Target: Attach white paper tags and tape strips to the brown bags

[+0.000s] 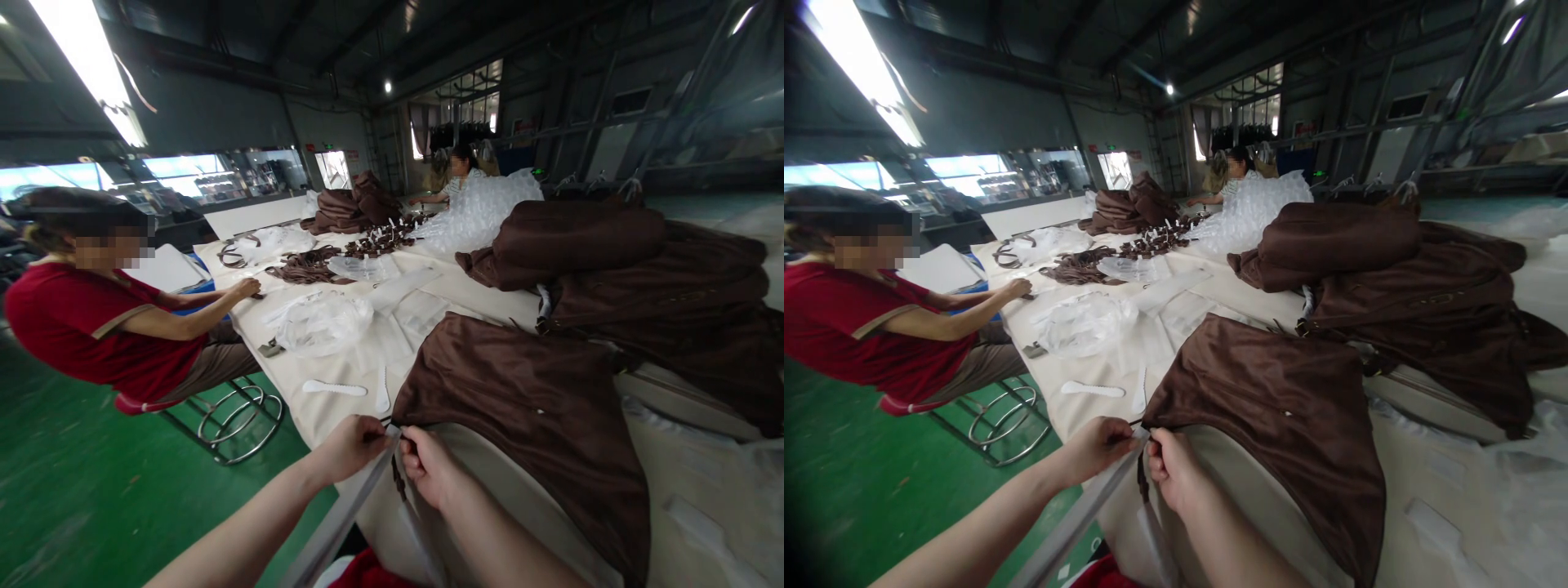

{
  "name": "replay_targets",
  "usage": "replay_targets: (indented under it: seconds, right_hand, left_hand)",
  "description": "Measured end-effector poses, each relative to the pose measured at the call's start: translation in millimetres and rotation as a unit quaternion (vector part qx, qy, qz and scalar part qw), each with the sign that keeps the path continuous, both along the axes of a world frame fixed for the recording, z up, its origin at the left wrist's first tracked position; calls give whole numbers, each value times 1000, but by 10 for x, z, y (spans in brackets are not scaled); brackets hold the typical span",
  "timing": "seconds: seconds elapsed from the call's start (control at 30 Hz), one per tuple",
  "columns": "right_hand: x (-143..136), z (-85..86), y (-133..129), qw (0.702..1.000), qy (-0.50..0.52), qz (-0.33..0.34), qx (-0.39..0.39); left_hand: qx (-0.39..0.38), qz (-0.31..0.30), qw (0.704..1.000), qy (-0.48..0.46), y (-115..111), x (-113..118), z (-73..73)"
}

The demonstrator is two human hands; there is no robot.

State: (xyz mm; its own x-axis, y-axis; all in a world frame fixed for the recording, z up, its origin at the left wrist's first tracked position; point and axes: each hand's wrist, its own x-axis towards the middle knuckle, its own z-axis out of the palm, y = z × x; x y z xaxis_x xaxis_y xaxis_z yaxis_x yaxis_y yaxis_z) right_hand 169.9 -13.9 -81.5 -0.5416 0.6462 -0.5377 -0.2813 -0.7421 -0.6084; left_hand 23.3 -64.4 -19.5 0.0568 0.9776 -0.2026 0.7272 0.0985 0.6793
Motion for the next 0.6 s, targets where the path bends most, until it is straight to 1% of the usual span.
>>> replay_targets:
  seconds: [0.07,0.17,0.27,0.37,0.43,0.5,0.57,0.6]
  right_hand:
    - [11,14,3,1000,-19,2,13]
    - [23,24,36,996,-66,-4,57]
    - [16,0,97,987,-111,-17,112]
    - [6,-46,158,976,-149,-43,151]
    - [14,-64,191,970,-151,-90,170]
    - [39,-57,222,965,-131,-134,184]
    - [75,-26,250,965,-110,-148,185]
    - [95,-5,262,967,-102,-143,182]
  left_hand:
    - [28,7,999,43,16,20,-4]
    - [46,10,995,91,19,74,22]
    - [78,-24,988,128,-1,145,72]
    - [127,-70,974,177,-30,231,121]
    - [165,-89,960,208,-49,293,145]
    - [200,-99,946,234,-62,353,162]
    - [219,-107,937,251,-66,407,167]
    - [219,-110,936,254,-63,429,166]
